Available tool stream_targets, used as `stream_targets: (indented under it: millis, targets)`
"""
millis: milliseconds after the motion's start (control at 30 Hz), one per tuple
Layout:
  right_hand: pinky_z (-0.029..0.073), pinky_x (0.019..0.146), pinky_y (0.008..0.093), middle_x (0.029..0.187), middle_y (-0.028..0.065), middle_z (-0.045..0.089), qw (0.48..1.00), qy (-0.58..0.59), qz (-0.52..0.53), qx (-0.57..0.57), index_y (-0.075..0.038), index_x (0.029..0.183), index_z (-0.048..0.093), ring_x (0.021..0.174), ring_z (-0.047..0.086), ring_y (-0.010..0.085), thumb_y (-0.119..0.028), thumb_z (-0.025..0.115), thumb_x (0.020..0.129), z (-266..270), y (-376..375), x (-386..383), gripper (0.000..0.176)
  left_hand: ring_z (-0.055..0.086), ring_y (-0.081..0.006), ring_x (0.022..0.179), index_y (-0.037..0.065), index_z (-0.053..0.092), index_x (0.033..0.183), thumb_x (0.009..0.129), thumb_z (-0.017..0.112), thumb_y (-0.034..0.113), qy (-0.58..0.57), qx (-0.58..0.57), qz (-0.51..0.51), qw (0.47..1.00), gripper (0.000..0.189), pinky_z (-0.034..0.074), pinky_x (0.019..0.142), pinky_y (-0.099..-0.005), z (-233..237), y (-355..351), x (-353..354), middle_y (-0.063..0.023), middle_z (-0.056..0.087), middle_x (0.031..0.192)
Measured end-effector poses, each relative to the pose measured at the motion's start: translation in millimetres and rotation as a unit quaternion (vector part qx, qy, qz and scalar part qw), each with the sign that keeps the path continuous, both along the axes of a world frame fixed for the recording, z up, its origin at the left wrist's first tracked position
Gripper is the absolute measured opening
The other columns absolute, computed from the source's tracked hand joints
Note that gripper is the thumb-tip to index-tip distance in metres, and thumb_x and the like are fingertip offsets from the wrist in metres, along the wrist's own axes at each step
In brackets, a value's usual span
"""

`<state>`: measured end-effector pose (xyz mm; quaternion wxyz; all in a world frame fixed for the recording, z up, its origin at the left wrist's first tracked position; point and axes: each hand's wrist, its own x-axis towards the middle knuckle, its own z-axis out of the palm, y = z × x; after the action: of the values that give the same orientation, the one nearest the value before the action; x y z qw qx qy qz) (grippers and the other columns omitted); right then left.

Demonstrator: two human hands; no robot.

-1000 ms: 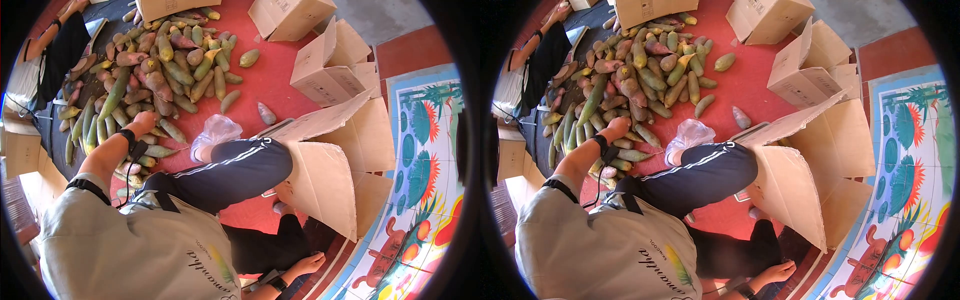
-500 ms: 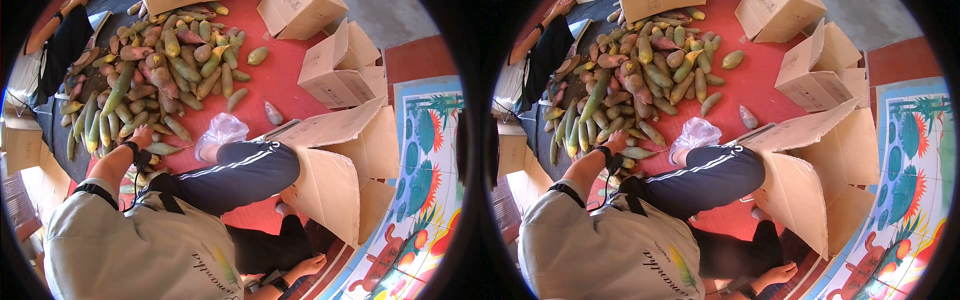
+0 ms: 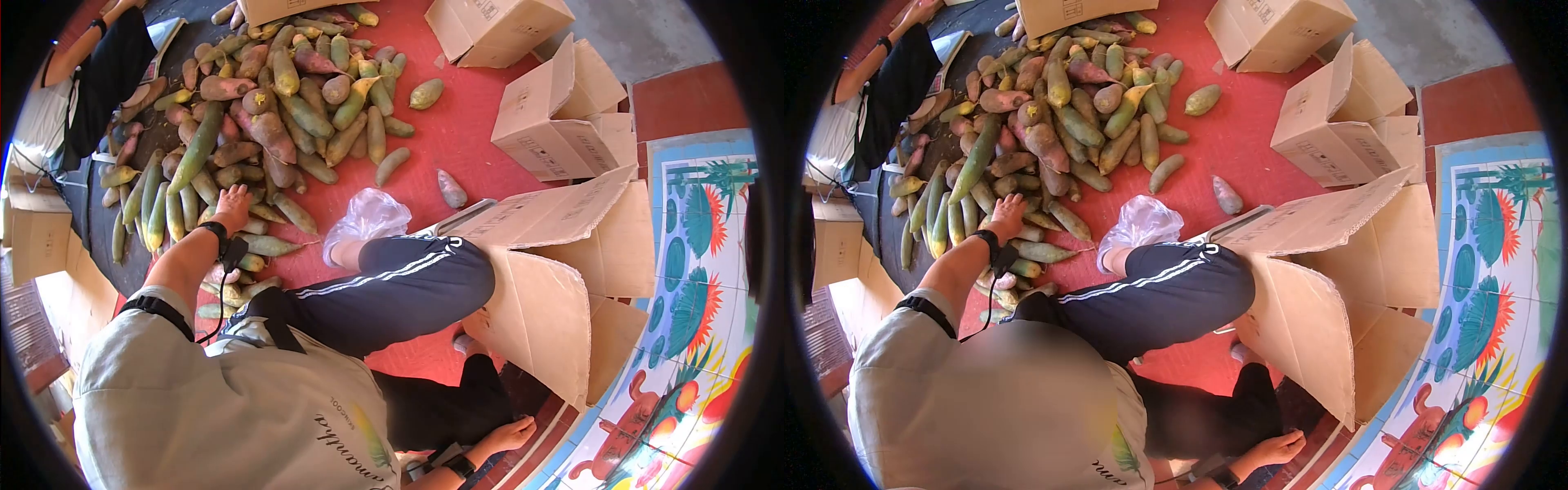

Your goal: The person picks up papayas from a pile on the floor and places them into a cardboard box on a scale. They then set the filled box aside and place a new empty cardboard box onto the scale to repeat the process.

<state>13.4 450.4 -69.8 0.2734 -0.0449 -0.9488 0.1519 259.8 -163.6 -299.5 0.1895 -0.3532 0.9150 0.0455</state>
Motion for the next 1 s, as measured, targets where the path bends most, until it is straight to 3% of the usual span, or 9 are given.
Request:
stream_targets:
  millis: [167, 233, 467, 600, 633, 733, 800, 867, 1000]
  targets:
    - [0.043, 0.061, 0.0376, 0.073, 0.0179, 0.055, 1.0, 0.002, 0.003, 0.008, 0.005, 0.08, 0.054, 0.066, 0.053, 0.0303, -0.02, 0.044, 0.093, 3.2, -4.2, 1.0, 0.031, 0.043, -0.025, 0.11, 0.01, 0.055, 0.106, 0.07, 0.059, 0.012, 0.052, -0.013, 0.035, 0.998, 0.036, 0.036, 0.087, -0.04, 5.1, -3.1, 10.2, -0.0094, 0.047, 0.113]
    - [0.043, 0.06, 0.037, 0.072, 0.0174, 0.055, 1.0, 0.01, 0.007, -0.006, 0.005, 0.079, 0.054, 0.065, 0.052, 0.0292, -0.02, 0.044, 0.093, 0.9, -4.8, -0.1, 0.031, 0.04, -0.0262, 0.114, 0.01, 0.055, 0.108, 0.07, 0.061, 0.012, -0.063, -0.036, 0.051, 0.996, 0.039, 0.034, 0.093, -0.0433, 16.7, -7.9, 18.0, -0.0096, 0.046, 0.116]
    - [0.042, 0.057, 0.0363, 0.069, 0.0159, 0.052, 0.999, 0.018, 0.009, -0.037, 0.005, 0.078, 0.053, 0.061, 0.05, 0.0271, -0.018, 0.045, 0.093, 4.2, -13.3, 1.6, 0.028, 0.031, -0.0273, 0.124, 0.012, 0.054, 0.113, 0.069, 0.065, 0.014, -0.141, -0.115, -0.058, 0.982, 0.045, 0.025, 0.103, -0.0475, 29.1, -27.4, 37.6, -0.0091, 0.044, 0.121]
    - [0.045, 0.057, 0.0323, 0.069, 0.0127, 0.055, 1.0, 0.01, -0.011, 0.003, 0.002, 0.08, 0.056, 0.061, 0.053, 0.0234, -0.022, 0.046, 0.093, 0.7, -2.1, 3.4, 0.029, 0.034, -0.0242, 0.119, 0.017, 0.058, 0.11, 0.05, 0.081, 0.033, -0.307, -0.097, -0.137, 0.937, 0.067, 0.027, 0.1, -0.0432, 61.5, -29.6, 14.2, -0.0046, 0.045, 0.12]
    - [0.044, 0.057, 0.0326, 0.069, 0.0129, 0.056, 1.0, 0.02, -0.001, 0.006, 0.002, 0.081, 0.056, 0.061, 0.053, 0.0233, -0.022, 0.046, 0.093, -1.6, 0.2, 2.7, 0.029, 0.036, -0.0233, 0.116, 0.019, 0.057, 0.111, 0.036, 0.085, 0.041, -0.302, -0.126, -0.157, 0.932, 0.082, 0.027, 0.099, -0.0423, 49.4, -34.8, 20.2, -0.0014, 0.047, 0.117]
    - [0.044, 0.056, 0.034, 0.071, 0.0142, 0.058, 1.0, 0.026, 0.006, 0.013, 0.002, 0.082, 0.056, 0.061, 0.054, 0.0236, -0.022, 0.046, 0.093, -2.3, 0.5, 2.1, 0.029, 0.04, -0.0247, 0.114, 0.018, 0.054, 0.113, 0.031, 0.086, 0.04, -0.234, -0.143, -0.167, 0.947, 0.091, 0.028, 0.1, -0.0444, -31.9, -68.8, 56.6, -0.0033, 0.05, 0.113]
    - [0.043, 0.056, 0.0349, 0.072, 0.0148, 0.058, 0.999, -0.005, 0.001, -0.038, 0.003, 0.082, 0.056, 0.062, 0.055, 0.024, -0.022, 0.046, 0.093, 1.0, -4.4, 3.0, 0.029, 0.044, -0.0244, 0.111, 0.016, 0.051, 0.116, 0.039, 0.084, 0.035, -0.282, -0.125, -0.169, 0.936, 0.085, 0.028, 0.1, -0.0452, 30.7, -52.5, 29.2, -0.0029, 0.053, 0.109]
    - [0.042, 0.056, 0.0358, 0.071, 0.0159, 0.056, 0.999, 0.019, 0.01, -0.025, 0.004, 0.081, 0.055, 0.062, 0.053, 0.0264, -0.02, 0.047, 0.092, 0.7, -10.9, 2.2, 0.027, 0.047, -0.0228, 0.109, 0.017, 0.054, 0.11, 0.072, 0.066, 0.018, -0.259, -0.085, -0.142, 0.952, 0.04, 0.026, 0.1, -0.0452, 56.8, -49.9, 18.1, -0.0021, 0.056, 0.107]
    - [0.041, 0.056, 0.0359, 0.07, 0.0161, 0.053, 0.998, 0.048, 0.028, -0.001, 0.004, 0.081, 0.054, 0.06, 0.05, 0.0277, -0.017, 0.048, 0.092, 0.3, -13.2, 0.3, 0.025, 0.051, -0.0244, 0.108, 0.01, 0.047, 0.113, 0.073, 0.067, 0.023, -0.125, -0.077, -0.03, 0.989, 0.047, 0.035, 0.094, -0.0437, 76.9, -59.2, 3.3, -0.0069, 0.056, 0.109]
